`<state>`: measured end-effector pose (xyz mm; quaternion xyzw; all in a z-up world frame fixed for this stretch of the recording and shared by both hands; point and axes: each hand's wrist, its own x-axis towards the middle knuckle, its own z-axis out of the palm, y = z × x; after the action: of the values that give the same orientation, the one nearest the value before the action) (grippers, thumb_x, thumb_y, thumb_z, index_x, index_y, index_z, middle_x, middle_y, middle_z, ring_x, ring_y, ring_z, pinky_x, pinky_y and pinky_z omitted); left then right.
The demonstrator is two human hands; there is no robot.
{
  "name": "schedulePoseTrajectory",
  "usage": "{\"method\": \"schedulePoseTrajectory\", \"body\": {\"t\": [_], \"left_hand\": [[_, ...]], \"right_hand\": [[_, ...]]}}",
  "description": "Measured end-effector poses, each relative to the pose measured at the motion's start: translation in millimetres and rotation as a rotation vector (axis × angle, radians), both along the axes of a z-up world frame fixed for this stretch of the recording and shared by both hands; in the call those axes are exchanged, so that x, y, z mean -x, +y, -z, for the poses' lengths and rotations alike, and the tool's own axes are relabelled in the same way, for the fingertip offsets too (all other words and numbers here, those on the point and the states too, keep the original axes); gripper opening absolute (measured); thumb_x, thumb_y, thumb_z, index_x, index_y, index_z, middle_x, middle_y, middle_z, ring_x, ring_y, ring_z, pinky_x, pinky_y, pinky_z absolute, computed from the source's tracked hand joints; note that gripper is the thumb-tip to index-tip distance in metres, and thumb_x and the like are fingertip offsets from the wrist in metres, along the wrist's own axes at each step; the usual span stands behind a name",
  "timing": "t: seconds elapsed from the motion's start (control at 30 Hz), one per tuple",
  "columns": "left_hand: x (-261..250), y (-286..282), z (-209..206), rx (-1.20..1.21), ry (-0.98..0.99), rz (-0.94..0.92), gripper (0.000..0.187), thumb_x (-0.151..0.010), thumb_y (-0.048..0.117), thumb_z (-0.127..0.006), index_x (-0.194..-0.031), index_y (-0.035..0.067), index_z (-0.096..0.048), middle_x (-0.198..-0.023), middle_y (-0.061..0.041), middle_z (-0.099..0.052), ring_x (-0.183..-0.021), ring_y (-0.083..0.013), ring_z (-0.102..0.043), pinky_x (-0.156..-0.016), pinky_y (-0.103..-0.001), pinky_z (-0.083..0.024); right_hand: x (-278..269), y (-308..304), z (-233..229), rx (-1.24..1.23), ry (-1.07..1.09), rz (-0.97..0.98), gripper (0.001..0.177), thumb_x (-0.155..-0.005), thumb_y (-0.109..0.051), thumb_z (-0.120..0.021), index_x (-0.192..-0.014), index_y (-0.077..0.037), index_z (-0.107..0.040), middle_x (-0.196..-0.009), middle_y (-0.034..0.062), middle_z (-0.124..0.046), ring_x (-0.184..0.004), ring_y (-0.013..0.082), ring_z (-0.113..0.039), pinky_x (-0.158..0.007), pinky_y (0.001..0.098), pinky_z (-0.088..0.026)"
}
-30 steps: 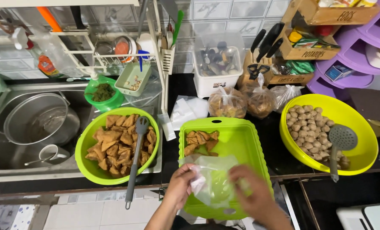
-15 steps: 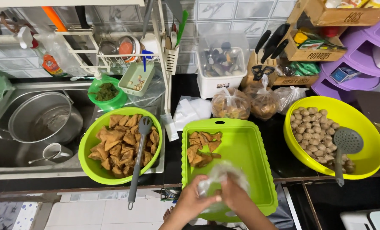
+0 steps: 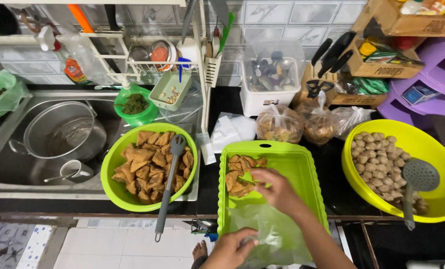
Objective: Bagging fried tofu puffs from a large bowl into individual plastic bags.
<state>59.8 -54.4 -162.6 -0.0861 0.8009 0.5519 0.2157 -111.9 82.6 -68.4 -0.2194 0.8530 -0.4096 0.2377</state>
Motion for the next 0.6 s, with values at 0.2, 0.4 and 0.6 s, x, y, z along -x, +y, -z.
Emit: {"method": "schedulePoseTrajectory", "body": {"t": [0.2, 0.4, 0.6], "left_hand": [[-2.9, 1.5, -29.4, 0.029, -0.121, 0.009, 0.035, -0.101, 0.046, -0.063, -0.133, 0.033, -0.068, -0.077, 0.004, -0.062, -0.062, -0.0094, -0.049, -0.064, -0.023, -0.042], [-4.8, -0.9, -7.8, 0.042, -0.080, -0.064, 0.042, -0.088, 0.054, -0.075, -0.125, 0.034, -0.072, -0.078, 0.008, -0.066, -0.062, -0.0066, -0.053, -0.062, -0.020, -0.041], [-5.1, -11.7, -24.9, -0.034, -0.038, -0.031, 0.058, -0.090, 0.026, -0.077, -0.144, 0.028, -0.057, -0.113, -0.001, -0.074, -0.058, -0.0068, -0.052, -0.061, -0.019, -0.046]], "right_hand": [[-2.4, -68.2, 20.1, -0.571, -0.073, -0.196, 0.101, -0.093, -0.015, -0.078, -0.163, -0.034, -0.006, -0.172, 0.0113, 0.013, -0.061, 0.0086, -0.055, -0.058, 0.0217, -0.053], [6.3, -93.2, 72.7, -0.739, 0.080, -0.249, 0.092, -0.095, -0.023, -0.075, -0.163, -0.031, -0.012, -0.167, 0.0151, 0.000, -0.144, 0.0413, -0.035, -0.108, 0.0775, -0.036], [19.8, -74.0, 94.1, -0.174, -0.054, -0.070, 0.064, -0.086, 0.001, -0.076, -0.142, -0.016, -0.052, -0.157, 0.0060, -0.029, -0.132, 0.0245, -0.053, -0.114, 0.0335, -0.052]]}}
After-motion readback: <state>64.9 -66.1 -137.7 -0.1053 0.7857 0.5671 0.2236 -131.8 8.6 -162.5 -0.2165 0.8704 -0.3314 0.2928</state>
